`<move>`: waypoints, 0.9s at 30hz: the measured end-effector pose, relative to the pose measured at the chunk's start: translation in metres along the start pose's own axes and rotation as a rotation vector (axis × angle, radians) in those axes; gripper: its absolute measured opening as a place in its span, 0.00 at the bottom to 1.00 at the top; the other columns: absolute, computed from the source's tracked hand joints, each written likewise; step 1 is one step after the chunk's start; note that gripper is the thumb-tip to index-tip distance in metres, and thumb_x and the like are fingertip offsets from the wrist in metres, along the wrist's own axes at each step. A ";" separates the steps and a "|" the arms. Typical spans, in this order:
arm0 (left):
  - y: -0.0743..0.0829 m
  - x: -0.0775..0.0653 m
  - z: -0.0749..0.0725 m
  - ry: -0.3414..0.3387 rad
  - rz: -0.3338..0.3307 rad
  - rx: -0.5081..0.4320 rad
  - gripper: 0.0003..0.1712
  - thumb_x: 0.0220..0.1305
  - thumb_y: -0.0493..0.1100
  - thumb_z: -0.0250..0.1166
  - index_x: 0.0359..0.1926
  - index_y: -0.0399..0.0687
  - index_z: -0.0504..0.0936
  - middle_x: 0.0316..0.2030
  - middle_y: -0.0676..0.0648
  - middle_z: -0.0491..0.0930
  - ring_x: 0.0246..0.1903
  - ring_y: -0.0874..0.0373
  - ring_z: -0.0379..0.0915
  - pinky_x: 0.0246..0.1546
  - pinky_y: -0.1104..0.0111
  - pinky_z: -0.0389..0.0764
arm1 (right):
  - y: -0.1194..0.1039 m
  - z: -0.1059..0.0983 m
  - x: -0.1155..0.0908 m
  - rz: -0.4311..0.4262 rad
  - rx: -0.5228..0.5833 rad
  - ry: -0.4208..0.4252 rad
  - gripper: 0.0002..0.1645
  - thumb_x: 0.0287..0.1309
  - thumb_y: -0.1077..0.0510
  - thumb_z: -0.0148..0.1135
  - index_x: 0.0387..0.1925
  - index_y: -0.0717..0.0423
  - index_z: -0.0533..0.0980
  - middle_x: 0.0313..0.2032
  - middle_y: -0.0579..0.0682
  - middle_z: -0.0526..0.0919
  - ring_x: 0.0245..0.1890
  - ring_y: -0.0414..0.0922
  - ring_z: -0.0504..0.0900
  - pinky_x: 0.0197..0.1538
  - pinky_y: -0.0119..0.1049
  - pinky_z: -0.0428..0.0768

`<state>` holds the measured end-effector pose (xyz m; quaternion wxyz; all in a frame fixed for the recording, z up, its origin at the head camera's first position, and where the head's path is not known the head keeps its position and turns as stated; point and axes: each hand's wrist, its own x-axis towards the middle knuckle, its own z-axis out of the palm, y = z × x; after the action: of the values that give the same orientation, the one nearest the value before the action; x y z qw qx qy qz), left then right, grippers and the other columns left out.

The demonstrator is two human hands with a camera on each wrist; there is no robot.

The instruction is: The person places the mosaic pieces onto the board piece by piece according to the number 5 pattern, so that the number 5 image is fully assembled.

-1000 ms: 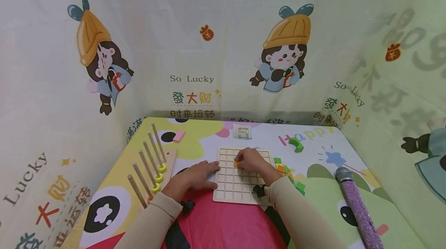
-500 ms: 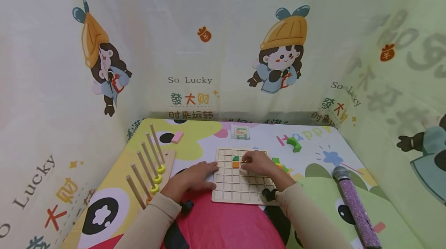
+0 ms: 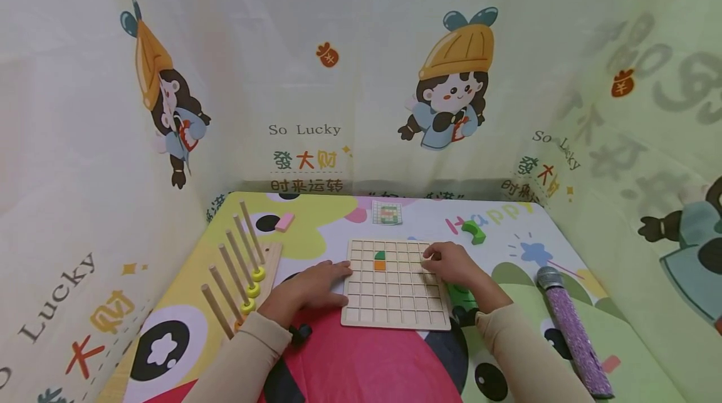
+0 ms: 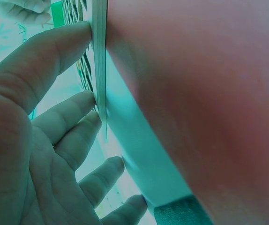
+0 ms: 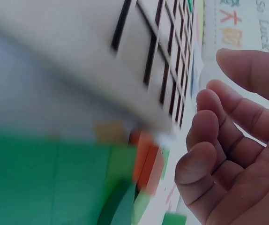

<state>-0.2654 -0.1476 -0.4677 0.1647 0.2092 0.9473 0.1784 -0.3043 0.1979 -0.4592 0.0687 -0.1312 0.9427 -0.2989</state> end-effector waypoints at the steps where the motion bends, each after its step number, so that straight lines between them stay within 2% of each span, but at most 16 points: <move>1: 0.000 0.000 0.000 0.001 0.002 -0.002 0.42 0.60 0.56 0.74 0.74 0.59 0.72 0.78 0.53 0.64 0.77 0.44 0.56 0.71 0.44 0.69 | 0.003 -0.002 -0.002 0.012 -0.001 0.003 0.14 0.68 0.54 0.66 0.48 0.59 0.82 0.36 0.50 0.86 0.29 0.43 0.80 0.36 0.40 0.80; 6: 0.001 -0.001 -0.001 0.002 0.006 -0.008 0.42 0.60 0.55 0.74 0.74 0.58 0.72 0.78 0.53 0.64 0.77 0.44 0.56 0.70 0.44 0.69 | 0.015 -0.012 -0.010 0.065 -0.063 0.024 0.14 0.67 0.54 0.67 0.47 0.59 0.83 0.36 0.51 0.86 0.32 0.44 0.79 0.37 0.40 0.80; 9: 0.000 -0.001 -0.001 -0.001 0.003 -0.007 0.42 0.60 0.56 0.74 0.75 0.59 0.72 0.78 0.54 0.63 0.77 0.45 0.56 0.71 0.45 0.69 | 0.023 -0.016 -0.014 0.083 -0.089 0.032 0.15 0.65 0.54 0.67 0.47 0.60 0.83 0.35 0.52 0.86 0.31 0.44 0.79 0.35 0.39 0.80; 16: -0.002 -0.001 0.000 0.006 0.002 -0.010 0.43 0.59 0.56 0.75 0.75 0.59 0.72 0.78 0.53 0.64 0.77 0.43 0.56 0.70 0.44 0.70 | 0.034 -0.019 -0.020 0.148 -0.051 0.017 0.21 0.63 0.55 0.70 0.52 0.65 0.82 0.35 0.53 0.85 0.24 0.43 0.78 0.28 0.37 0.79; 27: 0.001 -0.001 0.000 0.004 0.011 -0.016 0.42 0.59 0.55 0.75 0.74 0.57 0.73 0.77 0.52 0.65 0.77 0.43 0.56 0.70 0.44 0.70 | 0.037 -0.017 -0.019 0.193 -0.077 0.002 0.16 0.63 0.53 0.70 0.45 0.61 0.85 0.37 0.51 0.86 0.34 0.46 0.77 0.38 0.37 0.78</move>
<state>-0.2642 -0.1475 -0.4671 0.1632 0.2129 0.9450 0.1872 -0.2976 0.2416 -0.4663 0.0911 -0.0420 0.9618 -0.2546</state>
